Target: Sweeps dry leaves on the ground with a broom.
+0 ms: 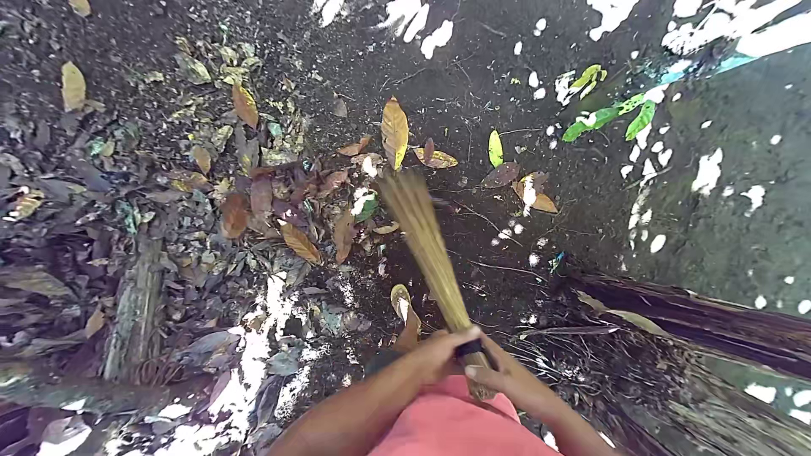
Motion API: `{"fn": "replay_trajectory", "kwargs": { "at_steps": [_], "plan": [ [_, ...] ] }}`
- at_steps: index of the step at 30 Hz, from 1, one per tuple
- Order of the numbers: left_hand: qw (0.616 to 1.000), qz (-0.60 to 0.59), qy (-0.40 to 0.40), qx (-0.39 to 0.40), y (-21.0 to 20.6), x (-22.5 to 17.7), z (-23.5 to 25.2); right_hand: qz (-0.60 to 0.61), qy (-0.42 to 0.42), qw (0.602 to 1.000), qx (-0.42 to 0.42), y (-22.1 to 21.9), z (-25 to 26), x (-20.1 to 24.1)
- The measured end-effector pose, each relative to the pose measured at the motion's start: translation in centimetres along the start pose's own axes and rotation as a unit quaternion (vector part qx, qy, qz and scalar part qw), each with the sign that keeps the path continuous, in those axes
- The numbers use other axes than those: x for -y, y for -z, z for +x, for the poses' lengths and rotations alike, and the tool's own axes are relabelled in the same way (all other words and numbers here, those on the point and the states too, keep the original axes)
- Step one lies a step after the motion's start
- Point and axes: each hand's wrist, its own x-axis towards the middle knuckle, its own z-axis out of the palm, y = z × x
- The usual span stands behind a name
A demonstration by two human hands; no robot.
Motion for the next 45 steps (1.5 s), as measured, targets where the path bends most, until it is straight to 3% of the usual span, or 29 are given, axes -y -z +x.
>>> {"fn": "replay_trajectory", "kwargs": {
  "at_steps": [2, 5, 8, 11, 13, 15, 17, 19, 21, 25, 27, 29, 32, 35, 38, 41, 45],
  "plan": [
    [0.992, -0.124, 0.027, -0.015, -2.8, -0.4, 2.2, -0.022, 0.007, 0.999, -0.03, 1.1, -1.4, 0.6],
    [0.966, -0.25, 0.047, -0.051, -0.2, -1.9, 2.8, 0.0, -0.011, 0.992, -0.126, 3.0, -2.2, 0.7],
    [0.935, -0.338, -0.04, -0.103, 9.2, -3.1, 0.4, -0.032, -0.046, 0.978, -0.2, 6.1, -2.1, -1.5],
    [0.886, -0.34, -0.183, -0.258, 20.7, -4.1, -4.1, -0.057, -0.097, 0.962, -0.248, 9.1, -2.6, -4.6],
    [0.838, -0.305, -0.247, -0.381, 25.0, -4.5, -6.3, -0.061, -0.141, 0.949, -0.275, 10.7, -3.3, -6.6],
    [0.789, -0.28, -0.281, -0.47, 26.5, -4.6, -7.3, -0.072, -0.175, 0.936, -0.297, 11.7, -4.2, -7.9],
    [0.767, -0.259, -0.311, -0.497, 25.6, -4.4, -8.0, -0.077, -0.204, 0.928, -0.303, 12.3, -4.8, -8.7],
    [0.776, -0.25, -0.326, -0.479, 22.5, -3.3, -9.2, -0.087, -0.232, 0.923, -0.295, 12.7, -5.2, -9.1],
    [0.813, -0.264, -0.306, -0.419, 18.0, -2.0, -10.3, -0.106, -0.25, 0.92, -0.283, 13.4, -4.6, -9.4],
    [0.902, -0.319, -0.185, -0.224, 9.3, -0.8, -8.9, -0.12, -0.219, 0.928, -0.278, 14.5, -2.4, -8.1],
    [0.924, -0.332, -0.124, -0.142, 7.4, -0.5, -5.3, -0.128, -0.198, 0.932, -0.276, 14.4, -1.2, -6.3],
    [0.937, -0.321, -0.077, -0.116, 7.5, -1.2, -1.7, -0.136, -0.188, 0.934, -0.272, 13.9, 0.0, -4.9],
    [0.93, -0.311, -0.103, -0.168, 12.1, -4.4, 0.7, -0.145, -0.176, 0.937, -0.264, 13.6, 0.8, -3.6],
    [0.869, -0.303, -0.194, -0.34, 18.8, -6.6, 0.2, -0.124, -0.171, 0.943, -0.257, 14.1, -0.2, -4.8],
    [0.808, -0.245, -0.264, -0.466, 20.9, -6.1, -0.1, -0.102, -0.191, 0.942, -0.257, 14.7, -2.1, -6.7],
    [0.8, -0.243, -0.315, -0.449, 17.2, -5.5, -2.4, -0.085, -0.241, 0.93, -0.265, 15.4, -3.7, -8.2],
    [0.865, -0.318, -0.262, -0.285, 8.3, -4.0, -5.6, -0.103, -0.281, 0.917, -0.265, 17.1, -3.8, -10.4]
  ]
}}
